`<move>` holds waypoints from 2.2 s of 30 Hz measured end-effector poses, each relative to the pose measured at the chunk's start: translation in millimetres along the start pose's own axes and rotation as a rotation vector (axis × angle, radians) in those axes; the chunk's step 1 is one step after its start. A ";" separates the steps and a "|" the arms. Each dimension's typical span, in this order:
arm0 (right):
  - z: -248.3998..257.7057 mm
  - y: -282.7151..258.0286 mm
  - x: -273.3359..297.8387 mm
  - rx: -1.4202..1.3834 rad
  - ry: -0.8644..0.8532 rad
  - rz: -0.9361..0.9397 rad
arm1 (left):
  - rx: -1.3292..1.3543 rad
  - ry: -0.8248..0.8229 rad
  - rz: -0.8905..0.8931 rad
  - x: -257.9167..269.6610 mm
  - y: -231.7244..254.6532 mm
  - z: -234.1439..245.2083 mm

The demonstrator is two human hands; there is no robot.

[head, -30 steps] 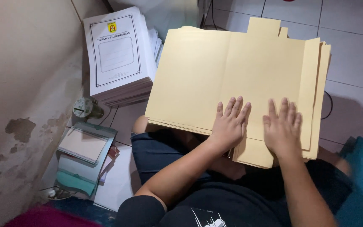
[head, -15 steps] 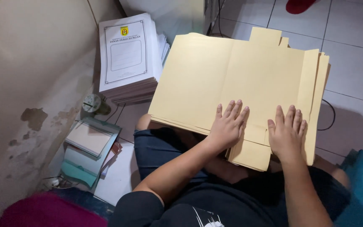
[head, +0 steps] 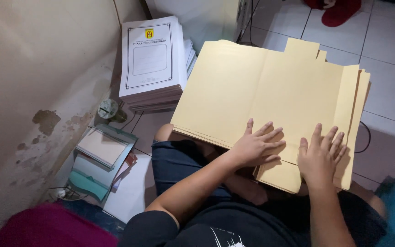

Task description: The person sits on the floor and folds a stack of large, light-brown paper sheets in half by hand. They repeatedly align the edges and press down on the crease to flatten the fold before moving the finished sheet to a separate pile.

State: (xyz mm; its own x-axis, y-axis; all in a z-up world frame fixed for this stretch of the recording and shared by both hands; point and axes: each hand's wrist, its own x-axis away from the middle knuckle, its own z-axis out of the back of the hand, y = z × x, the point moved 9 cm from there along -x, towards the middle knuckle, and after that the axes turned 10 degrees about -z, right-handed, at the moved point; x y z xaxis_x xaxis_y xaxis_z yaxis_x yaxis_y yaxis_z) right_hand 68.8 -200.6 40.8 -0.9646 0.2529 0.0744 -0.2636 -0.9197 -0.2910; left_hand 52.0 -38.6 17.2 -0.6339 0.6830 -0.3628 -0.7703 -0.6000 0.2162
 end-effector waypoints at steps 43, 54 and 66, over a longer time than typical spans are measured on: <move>-1.8 115.2 2.4 -0.875 -0.059 -0.107 | -0.135 -0.060 -0.297 3.6 37.6 17.0; -4.2 62.5 5.2 -0.449 0.002 0.229 | -0.015 0.241 -0.148 -36.2 11.5 -30.9; -20.5 50.8 -31.2 0.197 -0.013 0.346 | 0.066 -0.293 -0.117 -72.6 39.6 -29.8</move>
State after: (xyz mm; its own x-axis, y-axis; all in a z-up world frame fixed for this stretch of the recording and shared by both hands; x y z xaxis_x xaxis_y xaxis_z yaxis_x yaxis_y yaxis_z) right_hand 85.5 -249.0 4.1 -0.9963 -0.0844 0.0166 0.0820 -0.9903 -0.1125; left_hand 69.6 -124.3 25.1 -0.5270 0.8422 -0.1144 -0.8357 -0.4890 0.2499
